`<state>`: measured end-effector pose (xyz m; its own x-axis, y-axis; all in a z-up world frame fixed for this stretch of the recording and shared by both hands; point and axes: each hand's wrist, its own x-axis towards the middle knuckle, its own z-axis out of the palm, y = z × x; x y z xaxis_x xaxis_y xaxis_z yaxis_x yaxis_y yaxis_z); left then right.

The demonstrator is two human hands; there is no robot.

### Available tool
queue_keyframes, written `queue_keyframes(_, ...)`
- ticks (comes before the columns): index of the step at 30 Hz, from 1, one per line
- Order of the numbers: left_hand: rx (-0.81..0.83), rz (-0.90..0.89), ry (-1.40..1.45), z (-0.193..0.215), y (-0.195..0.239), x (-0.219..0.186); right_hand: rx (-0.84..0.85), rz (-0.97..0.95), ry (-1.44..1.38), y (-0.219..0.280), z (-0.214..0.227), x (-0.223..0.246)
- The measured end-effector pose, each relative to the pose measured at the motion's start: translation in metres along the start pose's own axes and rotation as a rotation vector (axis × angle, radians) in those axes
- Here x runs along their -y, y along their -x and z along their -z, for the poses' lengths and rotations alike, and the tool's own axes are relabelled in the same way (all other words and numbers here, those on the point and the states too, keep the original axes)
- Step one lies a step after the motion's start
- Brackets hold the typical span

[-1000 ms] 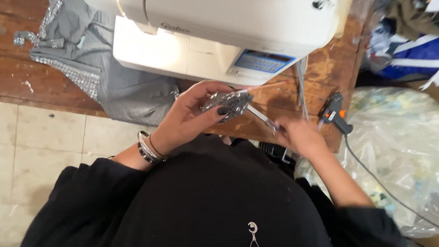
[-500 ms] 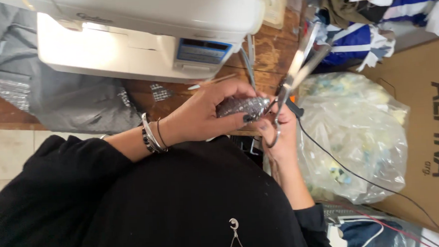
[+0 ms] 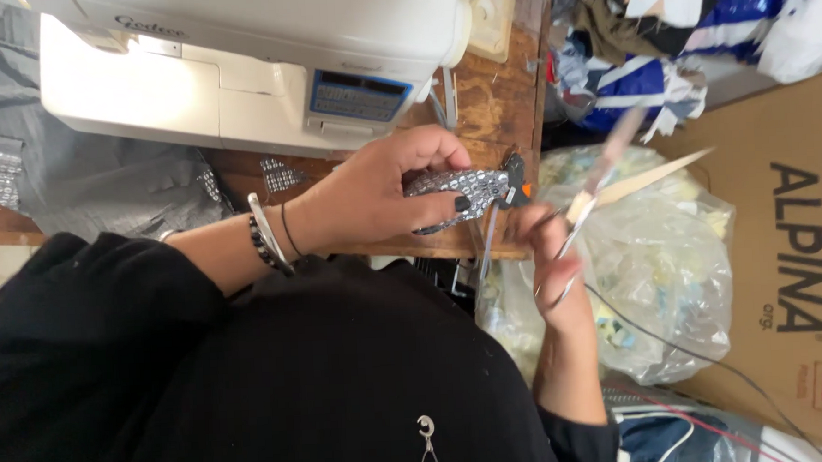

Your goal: The person uses a hot glue gun to apply glue to a small, sequined fabric piece, then presses it onto a white fabric item. The person handles the sequined piece and the white fabric item throughout the process.

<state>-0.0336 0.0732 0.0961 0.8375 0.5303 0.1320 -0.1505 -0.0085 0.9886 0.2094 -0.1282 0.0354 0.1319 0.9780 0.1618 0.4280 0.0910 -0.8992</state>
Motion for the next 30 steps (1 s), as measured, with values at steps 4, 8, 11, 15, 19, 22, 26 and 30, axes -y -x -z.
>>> queue_keyframes(4,0.021,0.056,0.006,0.002,-0.015,-0.001,0.234,-0.026,0.085,0.027,-0.009,0.000)
queue_keyframes(8,0.088,0.080,0.013,-0.002,-0.025,-0.006,0.367,-0.041,0.223,0.018,-0.018,0.019)
queue_keyframes(11,0.115,0.090,0.001,-0.004,-0.026,-0.006,0.326,-0.009,0.261,0.013,-0.020,0.029)
queue_keyframes(15,0.119,0.101,-0.007,-0.006,-0.027,-0.006,0.295,-0.029,0.281,0.014,-0.016,0.037)
queue_keyframes(19,0.123,0.083,-0.029,-0.005,-0.029,-0.006,0.272,-0.083,0.312,0.018,-0.012,0.035)
queue_keyframes(22,0.115,0.087,-0.013,-0.007,-0.029,-0.005,0.243,-0.099,0.320,0.023,-0.011,0.032)
queue_keyframes(26,0.102,0.089,-0.010,-0.008,-0.028,-0.008,0.210,-0.112,0.299,0.026,-0.012,0.034)
queue_keyframes(30,0.118,0.089,0.003,-0.009,-0.028,-0.009,0.209,-0.109,0.293,0.029,-0.011,0.032)
